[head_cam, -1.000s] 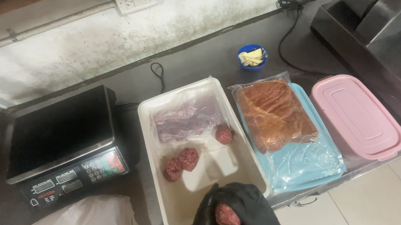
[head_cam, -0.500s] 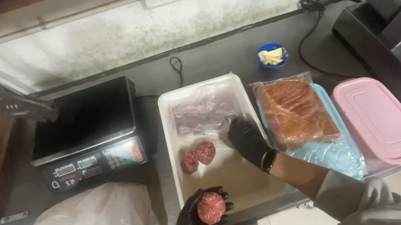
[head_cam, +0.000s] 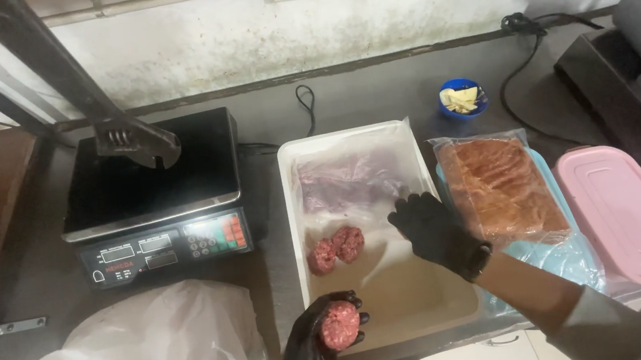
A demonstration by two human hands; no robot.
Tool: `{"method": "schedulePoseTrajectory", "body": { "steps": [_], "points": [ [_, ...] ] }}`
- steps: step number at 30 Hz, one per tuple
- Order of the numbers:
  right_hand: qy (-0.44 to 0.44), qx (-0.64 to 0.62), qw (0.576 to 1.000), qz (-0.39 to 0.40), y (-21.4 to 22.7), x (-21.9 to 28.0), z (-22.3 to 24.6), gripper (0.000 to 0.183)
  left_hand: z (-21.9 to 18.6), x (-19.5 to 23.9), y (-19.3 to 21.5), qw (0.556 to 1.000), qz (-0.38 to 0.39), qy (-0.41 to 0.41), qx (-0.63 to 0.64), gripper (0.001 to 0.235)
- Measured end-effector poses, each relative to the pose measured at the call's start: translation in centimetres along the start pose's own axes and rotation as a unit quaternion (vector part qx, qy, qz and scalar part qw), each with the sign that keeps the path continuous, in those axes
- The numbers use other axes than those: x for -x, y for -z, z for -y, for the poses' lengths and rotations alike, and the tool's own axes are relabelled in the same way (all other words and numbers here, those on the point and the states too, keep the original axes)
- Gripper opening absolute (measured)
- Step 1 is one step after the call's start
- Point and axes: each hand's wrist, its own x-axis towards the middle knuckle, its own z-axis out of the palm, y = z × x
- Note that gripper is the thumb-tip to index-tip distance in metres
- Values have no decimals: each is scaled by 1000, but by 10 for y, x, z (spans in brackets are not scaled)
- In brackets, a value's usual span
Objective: The recorder is weighing ground meat, shaping it into patties, and organizing them in a tray while also briefly stirring a pot on a stove.
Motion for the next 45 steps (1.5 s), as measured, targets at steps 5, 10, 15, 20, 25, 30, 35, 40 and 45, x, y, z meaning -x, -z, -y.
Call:
{"method": "schedulePoseTrajectory", "body": {
  "steps": [5,10,15,20,25,30,35,40,45],
  "points": [
    [-127,-100,965,208,70,-31,51,51,-19,-7,-28,964,70,-154,-205,39],
    [-146,-97,952,250,75,-18,59,42,-33,-19,-54,936,103,-165,-293,37],
    [-173,-178,921,300,87,-18,69,46,-34,-28,-59,943,113,-130,-286,36],
    [-150,-187,915,325,61,3,77,21,-23,-37,-56,815,-16,-252,-521,28],
    [-131,-201,922,304,42,-4,34,16,20,-71,-36,642,-19,-311,-700,26],
    [-209,-176,945,182,11,-71,-41,19,25,-67,-46,520,12,-270,-810,31],
    [-143,-13,988,61,-72,-74,-85,72,-37,-59,-84,543,-48,-302,-782,39],
    [-157,-156,959,177,-42,-71,-41,45,-111,-125,-80,423,-149,-403,-798,38],
    [-63,-231,947,215,20,-72,11,34,-125,-168,-39,287,5,-581,-762,48]
  ]
}}
